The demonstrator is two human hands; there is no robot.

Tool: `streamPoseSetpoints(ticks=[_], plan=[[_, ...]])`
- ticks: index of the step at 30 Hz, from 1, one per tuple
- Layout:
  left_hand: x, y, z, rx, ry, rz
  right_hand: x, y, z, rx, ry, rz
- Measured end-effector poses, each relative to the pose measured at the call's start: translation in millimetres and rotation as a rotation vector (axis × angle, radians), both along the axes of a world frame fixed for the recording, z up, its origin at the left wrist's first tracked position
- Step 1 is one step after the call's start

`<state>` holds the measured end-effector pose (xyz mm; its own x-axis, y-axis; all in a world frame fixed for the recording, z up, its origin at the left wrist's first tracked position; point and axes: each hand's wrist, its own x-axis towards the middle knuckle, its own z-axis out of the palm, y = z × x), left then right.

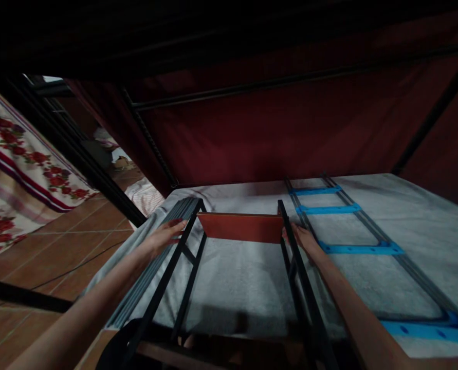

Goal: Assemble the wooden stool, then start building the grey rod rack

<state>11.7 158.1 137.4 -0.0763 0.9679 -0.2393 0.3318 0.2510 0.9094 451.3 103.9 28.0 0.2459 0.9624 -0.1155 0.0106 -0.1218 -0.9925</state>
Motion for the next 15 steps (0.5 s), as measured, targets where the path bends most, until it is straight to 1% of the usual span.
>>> streamPoseSetpoints(ticks=[2,3,5,7,10,13,15], plan=[[1,-9,-9.7,-0.035,-0.139,-0.036,-1,-2,6.5,-0.013,0.126,0.039],[6,-9,-12.8,-0.020,-0.189,-0.042,-2,-3,9.0,-0.010,0.200,0.052],[18,-2,-16.3,0.023,-0.261,-0.033,-4,-7,12.7,0.013,0.316,0.062],[31,10,-17.8,0.042,-0.300,-0.029,-7,-11,14.7,0.050,0.340,0.054],[44,29,-21.3,0.047,-0.328,-0.012,-15,-14,16.0,0.082,0.299,0.046],[49,42,-27.0,-0.015,-0.427,-0.036,-25,-12,16.7,0.080,0.286,0.027],[50,46,-29.6,-0.057,-0.468,-0.046,-30,-10,17.6,0.086,0.308,-0.011]])
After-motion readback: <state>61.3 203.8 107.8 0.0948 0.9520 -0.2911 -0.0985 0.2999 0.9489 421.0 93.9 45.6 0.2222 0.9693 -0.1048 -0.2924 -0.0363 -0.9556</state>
